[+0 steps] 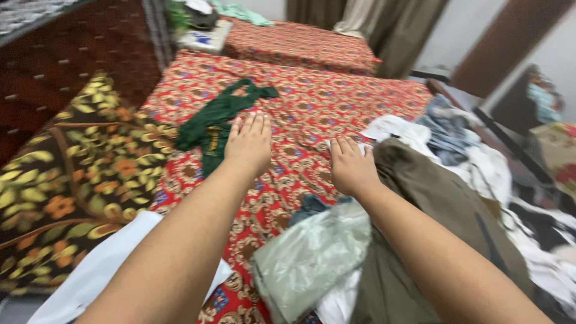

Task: The person picks up a white shirt, a brown jacket, a green shirt, and a blue patterned jersey from a bed, puts each one on a hanger, and then removes them from the hangers to fold each item individually on the bed surface.

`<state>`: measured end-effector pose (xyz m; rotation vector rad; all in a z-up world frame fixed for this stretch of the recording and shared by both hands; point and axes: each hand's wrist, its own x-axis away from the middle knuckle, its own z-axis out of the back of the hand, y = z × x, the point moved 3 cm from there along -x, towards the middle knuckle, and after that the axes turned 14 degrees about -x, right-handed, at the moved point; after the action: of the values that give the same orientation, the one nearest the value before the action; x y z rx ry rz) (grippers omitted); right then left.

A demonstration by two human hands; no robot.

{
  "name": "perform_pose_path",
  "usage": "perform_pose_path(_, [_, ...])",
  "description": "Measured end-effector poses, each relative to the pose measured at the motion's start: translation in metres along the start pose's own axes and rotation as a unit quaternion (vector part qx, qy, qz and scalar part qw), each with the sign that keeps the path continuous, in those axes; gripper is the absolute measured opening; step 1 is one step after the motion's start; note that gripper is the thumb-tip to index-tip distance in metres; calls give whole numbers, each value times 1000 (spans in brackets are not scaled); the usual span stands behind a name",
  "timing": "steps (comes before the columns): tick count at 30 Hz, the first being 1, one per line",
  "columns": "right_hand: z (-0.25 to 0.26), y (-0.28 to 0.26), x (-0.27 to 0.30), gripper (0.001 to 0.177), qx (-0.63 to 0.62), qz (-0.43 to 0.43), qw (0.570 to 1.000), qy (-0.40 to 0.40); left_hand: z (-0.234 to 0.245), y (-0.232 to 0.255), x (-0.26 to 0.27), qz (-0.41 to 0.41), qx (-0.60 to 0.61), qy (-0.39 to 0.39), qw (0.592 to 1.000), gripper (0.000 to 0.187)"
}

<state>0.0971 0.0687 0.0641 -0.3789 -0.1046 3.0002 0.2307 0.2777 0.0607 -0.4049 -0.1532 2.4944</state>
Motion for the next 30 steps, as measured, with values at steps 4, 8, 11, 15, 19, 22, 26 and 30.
perform_pose_path(4, [10, 57, 38, 57, 14, -64, 998, 1, 7, 78, -20, -57, 33, 29, 997, 61])
perform_pose_path(8, [7, 105, 70, 53, 20, -101, 995, 6, 10, 143, -31, -116, 41, 17, 992, 62])
perform_pose_path(11, [3, 134, 87, 54, 15, -121, 993, -1, 8, 179, -37, -136, 50, 25, 989, 62])
perform_pose_path(15, [-4, 173, 94, 54, 15, -155, 988, -17, -2, 212, -49, -160, 28, -2, 987, 65])
perform_pose_path(19, [-24, 215, 95, 56, 16, -178, 984, -24, -27, 234, -48, -161, 37, -21, 986, 61])
perform_pose_path(22, [-41, 244, 91, 63, -2, -208, 978, -28, -52, 244, -49, -172, 25, -46, 984, 60])
perform_pose_path(26, [-54, 274, 69, 85, 10, -259, 965, -32, -82, 256, -60, -169, 11, -79, 982, 63])
perform_pose_path(30, [-61, 294, 46, 112, 2, -320, 945, -68, -105, 271, -74, -169, 15, -109, 980, 62])
